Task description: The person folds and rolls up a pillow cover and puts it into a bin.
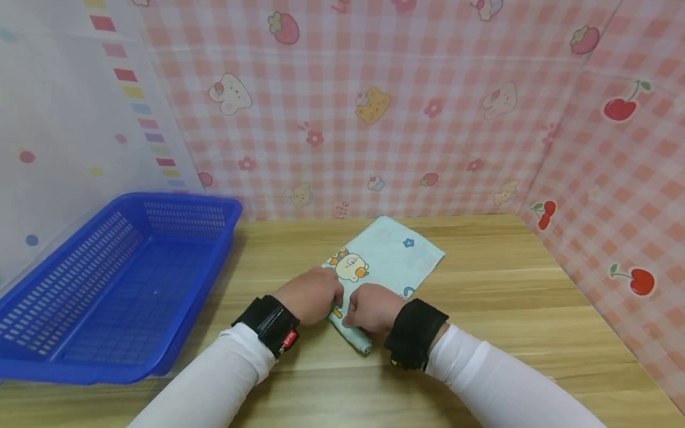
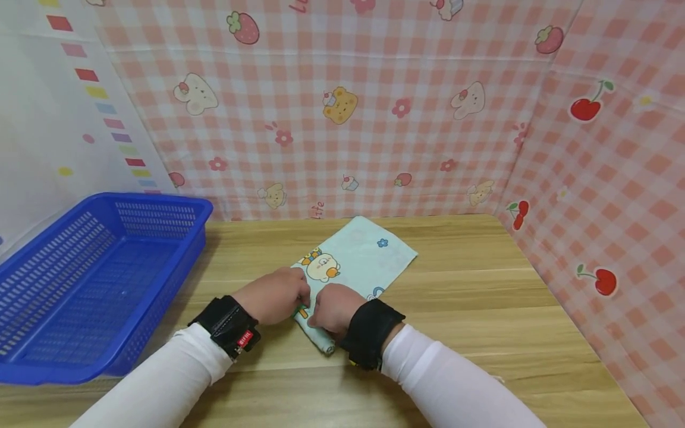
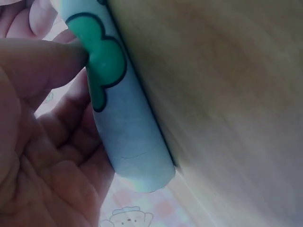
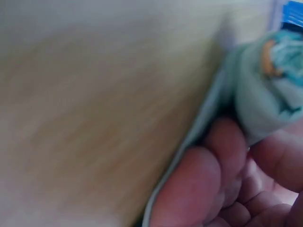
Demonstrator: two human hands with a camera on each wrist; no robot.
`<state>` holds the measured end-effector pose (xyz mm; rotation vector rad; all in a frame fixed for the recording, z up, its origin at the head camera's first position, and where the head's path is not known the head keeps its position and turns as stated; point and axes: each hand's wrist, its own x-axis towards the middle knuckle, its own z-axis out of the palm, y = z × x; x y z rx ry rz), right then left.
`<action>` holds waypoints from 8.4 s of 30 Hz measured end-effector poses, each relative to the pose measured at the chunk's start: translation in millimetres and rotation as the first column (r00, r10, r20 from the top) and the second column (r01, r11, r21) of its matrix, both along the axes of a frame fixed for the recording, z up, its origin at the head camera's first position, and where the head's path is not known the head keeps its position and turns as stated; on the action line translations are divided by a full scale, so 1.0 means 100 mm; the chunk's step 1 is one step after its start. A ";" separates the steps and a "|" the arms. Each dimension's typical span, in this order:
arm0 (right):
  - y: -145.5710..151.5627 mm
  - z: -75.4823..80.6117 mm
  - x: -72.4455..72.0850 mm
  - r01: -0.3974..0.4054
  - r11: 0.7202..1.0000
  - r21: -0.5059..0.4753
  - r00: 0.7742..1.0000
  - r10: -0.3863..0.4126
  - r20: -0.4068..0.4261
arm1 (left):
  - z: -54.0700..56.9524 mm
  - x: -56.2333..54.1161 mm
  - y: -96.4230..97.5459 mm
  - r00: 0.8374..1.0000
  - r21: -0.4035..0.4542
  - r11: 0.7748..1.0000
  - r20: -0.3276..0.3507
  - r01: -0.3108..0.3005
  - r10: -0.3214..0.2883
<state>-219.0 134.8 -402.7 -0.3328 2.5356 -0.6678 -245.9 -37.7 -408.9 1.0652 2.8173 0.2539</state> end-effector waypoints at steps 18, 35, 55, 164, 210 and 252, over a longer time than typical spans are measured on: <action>-0.18 0.02 0.36 -0.083 0.956 0.282 0.883 0.202 -0.423 | 0.01 0.18 -0.07 0.997 -0.001 1.000 -0.081 -0.011 0.011; -0.18 -0.03 0.43 -0.115 0.918 0.379 0.841 0.293 -0.454 | 0.01 0.14 -0.09 0.998 -0.006 0.999 0.044 -0.045 0.046; 0.10 -0.06 0.02 0.012 0.999 -0.042 0.998 -0.015 -0.056 | 0.04 0.05 -0.04 0.986 0.029 0.994 0.136 -0.105 0.100; 0.06 -0.02 0.08 -0.053 0.997 0.063 0.994 0.058 -0.089 | 0.01 0.10 -0.02 0.989 0.002 0.993 0.093 -0.115 0.115; 0.02 -0.03 0.05 0.033 0.998 0.053 0.997 -0.029 -0.070 | -0.06 0.19 -0.10 0.994 0.093 0.995 -0.100 -0.041 0.050; 0.00 -0.07 0.06 -0.004 1.000 0.015 0.997 0.005 -0.075 | 0.04 0.07 0.00 0.986 -0.053 0.995 0.144 -0.081 0.088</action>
